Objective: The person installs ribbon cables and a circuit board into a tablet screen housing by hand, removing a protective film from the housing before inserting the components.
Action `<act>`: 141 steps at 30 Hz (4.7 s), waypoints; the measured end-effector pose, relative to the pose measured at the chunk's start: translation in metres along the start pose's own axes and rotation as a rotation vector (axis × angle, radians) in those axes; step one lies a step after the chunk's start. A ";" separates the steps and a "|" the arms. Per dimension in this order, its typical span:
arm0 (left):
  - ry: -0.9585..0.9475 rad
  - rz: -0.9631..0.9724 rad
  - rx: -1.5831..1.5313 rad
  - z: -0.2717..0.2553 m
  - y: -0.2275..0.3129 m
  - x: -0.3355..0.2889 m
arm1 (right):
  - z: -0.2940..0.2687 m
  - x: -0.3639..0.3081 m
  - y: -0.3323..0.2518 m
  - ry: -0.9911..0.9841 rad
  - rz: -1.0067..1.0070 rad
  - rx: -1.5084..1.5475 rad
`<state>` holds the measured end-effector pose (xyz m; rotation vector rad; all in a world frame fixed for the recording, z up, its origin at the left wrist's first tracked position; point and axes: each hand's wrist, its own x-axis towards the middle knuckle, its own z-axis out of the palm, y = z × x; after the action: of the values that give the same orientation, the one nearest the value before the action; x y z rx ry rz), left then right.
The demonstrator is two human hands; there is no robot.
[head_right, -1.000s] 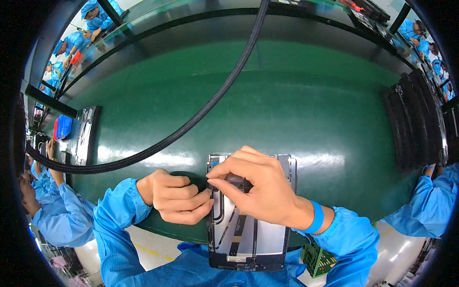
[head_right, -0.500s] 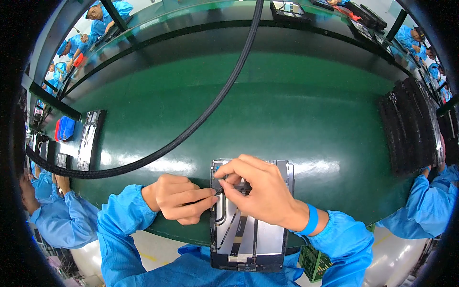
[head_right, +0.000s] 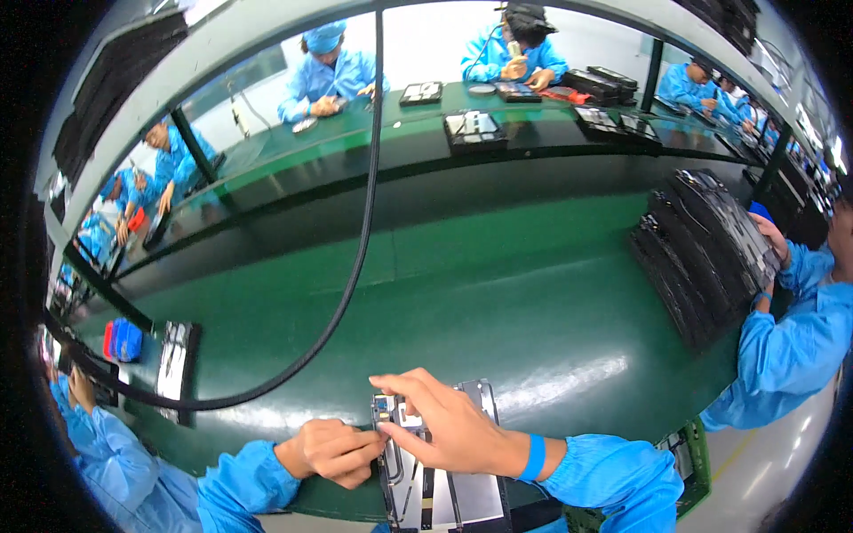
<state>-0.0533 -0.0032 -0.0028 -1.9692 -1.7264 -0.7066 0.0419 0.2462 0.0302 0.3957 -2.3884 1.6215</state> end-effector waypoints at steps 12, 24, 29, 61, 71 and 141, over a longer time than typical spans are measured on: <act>-0.178 0.527 -0.161 0.028 0.071 0.023 | -0.030 0.015 0.037 0.157 -0.216 -0.277; -0.207 -0.088 -0.168 0.040 -0.068 0.061 | -0.122 -0.009 0.013 0.621 -0.268 -0.638; 0.033 -0.365 0.193 0.046 -0.161 0.036 | -0.210 -0.032 -0.038 0.722 -0.019 -1.290; 0.292 -0.522 0.170 0.040 -0.176 0.009 | -0.267 -0.083 -0.047 0.721 0.241 -1.489; 0.099 -0.399 -0.151 0.050 -0.047 0.040 | -0.052 -0.079 -0.002 0.218 0.459 -1.018; -0.189 -0.811 -0.616 0.045 -0.032 0.060 | -0.073 0.023 0.067 -0.075 -0.010 -0.254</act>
<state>-0.0751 0.0755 -0.0005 -1.6404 -2.7026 -1.5039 0.0000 0.3359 0.0058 0.4257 -2.6008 1.2967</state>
